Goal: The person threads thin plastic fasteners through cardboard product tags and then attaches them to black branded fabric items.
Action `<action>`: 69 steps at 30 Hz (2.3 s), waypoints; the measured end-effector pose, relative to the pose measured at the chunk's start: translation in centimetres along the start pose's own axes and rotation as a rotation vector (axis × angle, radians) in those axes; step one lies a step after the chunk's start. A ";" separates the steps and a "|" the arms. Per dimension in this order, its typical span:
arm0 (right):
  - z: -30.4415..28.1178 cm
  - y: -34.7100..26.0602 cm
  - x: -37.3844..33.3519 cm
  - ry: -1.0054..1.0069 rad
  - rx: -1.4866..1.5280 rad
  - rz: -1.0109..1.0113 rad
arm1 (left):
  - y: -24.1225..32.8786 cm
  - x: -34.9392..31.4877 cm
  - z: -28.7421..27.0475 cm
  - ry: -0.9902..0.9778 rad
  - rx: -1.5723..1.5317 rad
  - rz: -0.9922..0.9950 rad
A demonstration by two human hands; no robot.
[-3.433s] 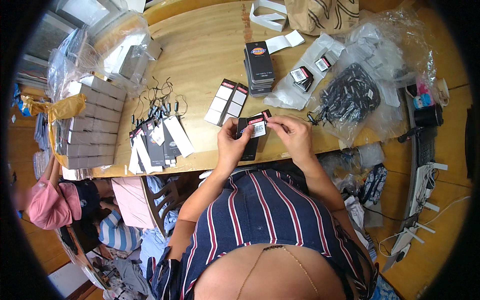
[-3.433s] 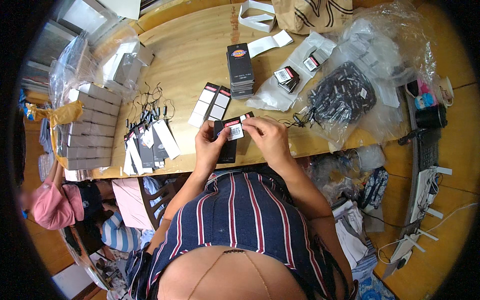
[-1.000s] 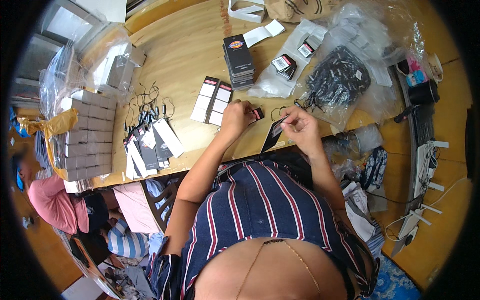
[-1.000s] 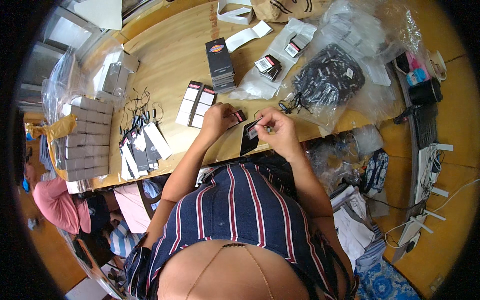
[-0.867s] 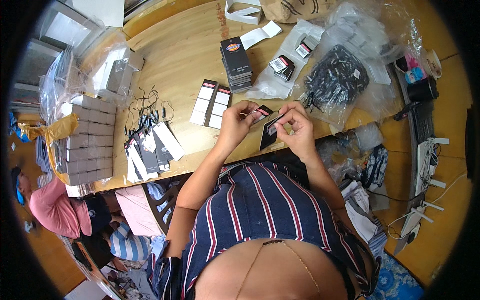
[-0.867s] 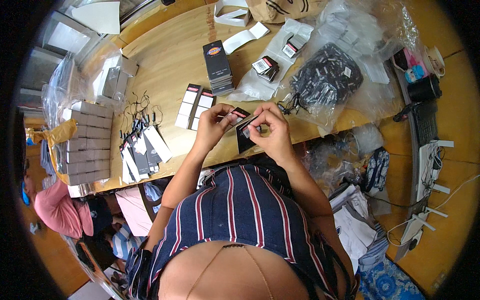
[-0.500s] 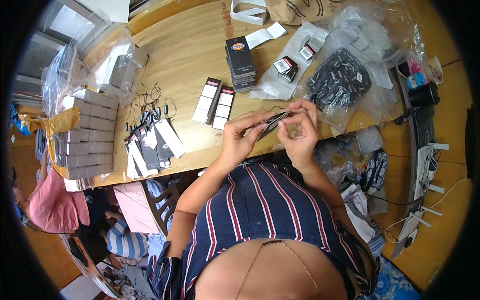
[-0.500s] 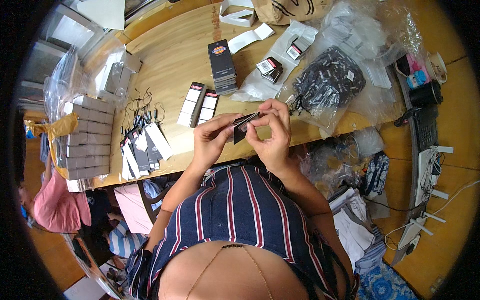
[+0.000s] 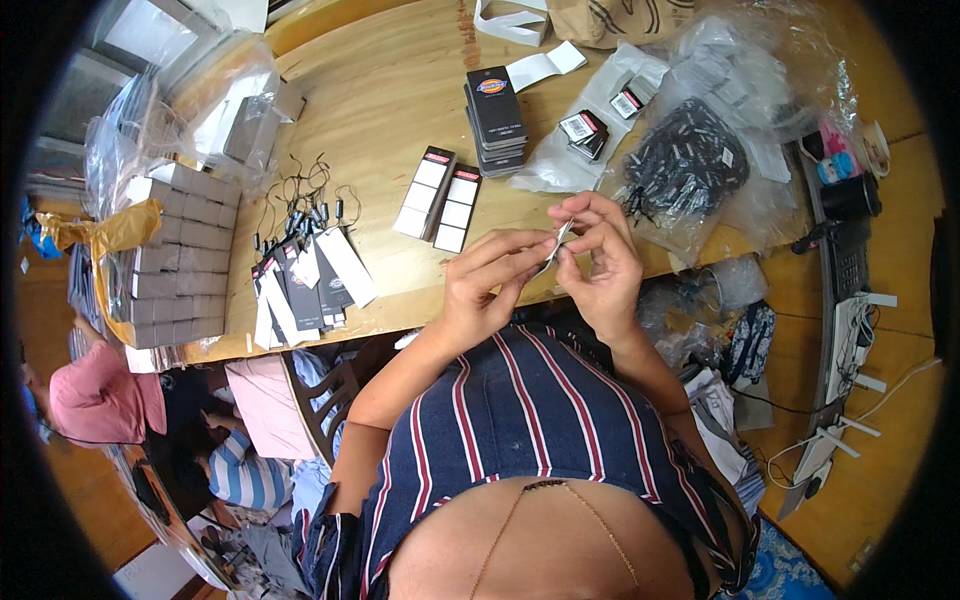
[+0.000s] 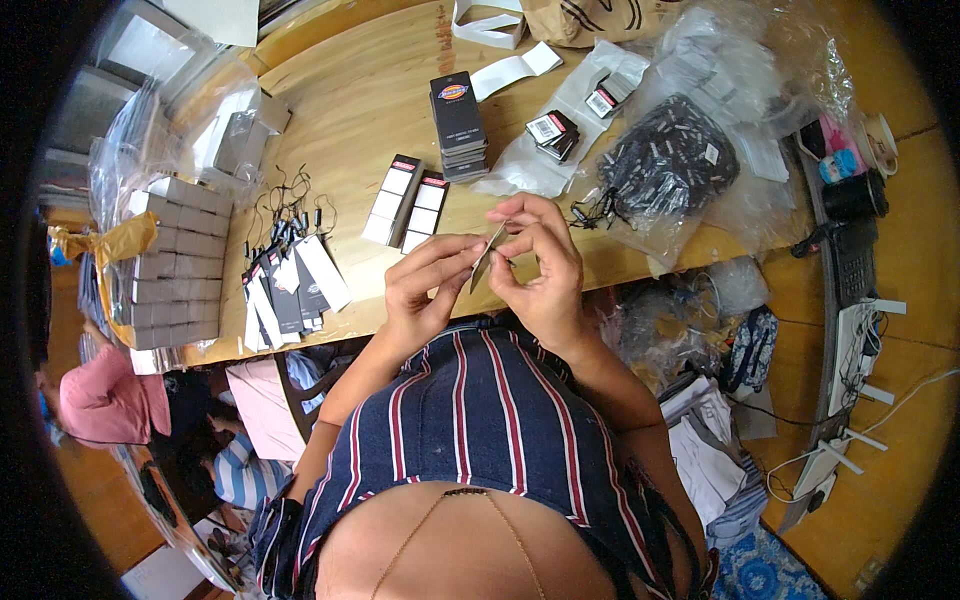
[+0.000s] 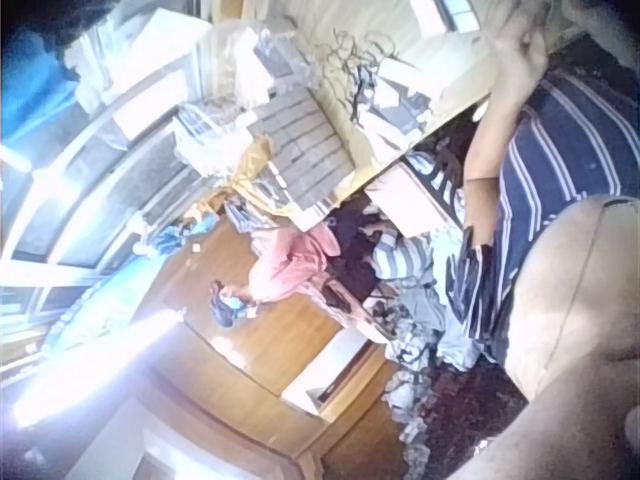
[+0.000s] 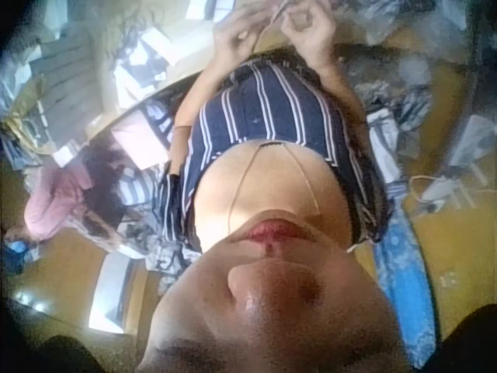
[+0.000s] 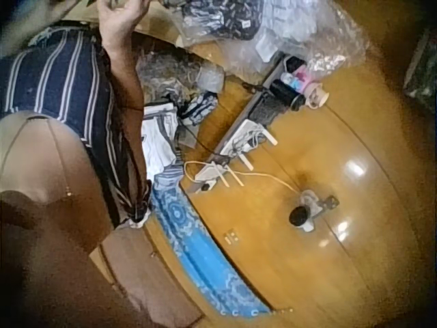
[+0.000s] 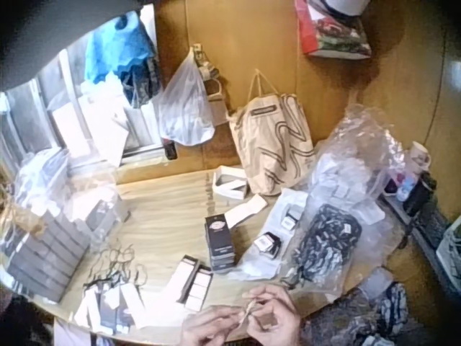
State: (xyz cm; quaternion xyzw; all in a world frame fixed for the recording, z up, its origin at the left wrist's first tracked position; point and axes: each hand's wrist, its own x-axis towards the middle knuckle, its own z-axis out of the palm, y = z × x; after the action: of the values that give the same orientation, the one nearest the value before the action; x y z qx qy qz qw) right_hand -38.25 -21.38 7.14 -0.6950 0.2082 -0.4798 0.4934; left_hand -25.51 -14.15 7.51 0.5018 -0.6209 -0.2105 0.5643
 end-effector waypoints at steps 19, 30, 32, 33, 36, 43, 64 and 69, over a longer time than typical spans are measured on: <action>6.1 -0.1 0.8 -0.280 0.421 0.301 | -1.4 -2.8 -4.5 0.298 -0.331 -0.329; 5.8 1.7 0.2 -0.700 0.496 0.391 | -3.4 -2.7 -8.8 0.717 -0.794 -0.322; 5.8 1.8 0.5 -0.736 0.398 0.346 | -3.2 -2.8 -8.5 0.731 -0.829 -0.308; 5.8 1.7 0.6 -0.741 0.383 0.340 | -3.0 -2.9 -8.4 0.745 -0.838 -0.305; 5.5 1.9 0.5 -0.723 0.433 0.380 | -2.3 -2.6 -8.2 0.782 -0.822 -0.372; 5.4 2.0 0.7 -0.504 0.263 0.360 | -0.7 -2.5 -7.6 0.670 -0.708 -0.375; 0.8 -0.8 3.4 -0.339 -0.082 0.070 | -0.1 -1.4 -4.1 0.564 -0.628 -0.368; 0.0 -0.6 3.2 -0.304 0.181 0.305 | 1.1 -0.3 -2.5 0.498 -0.521 -0.438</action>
State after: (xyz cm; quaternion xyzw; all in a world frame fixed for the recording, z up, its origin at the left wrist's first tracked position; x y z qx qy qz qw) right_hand -36.89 -23.56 9.13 -0.6726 0.1900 -0.3060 0.6464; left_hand -23.74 -12.65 8.93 0.4980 -0.2704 -0.3477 0.7470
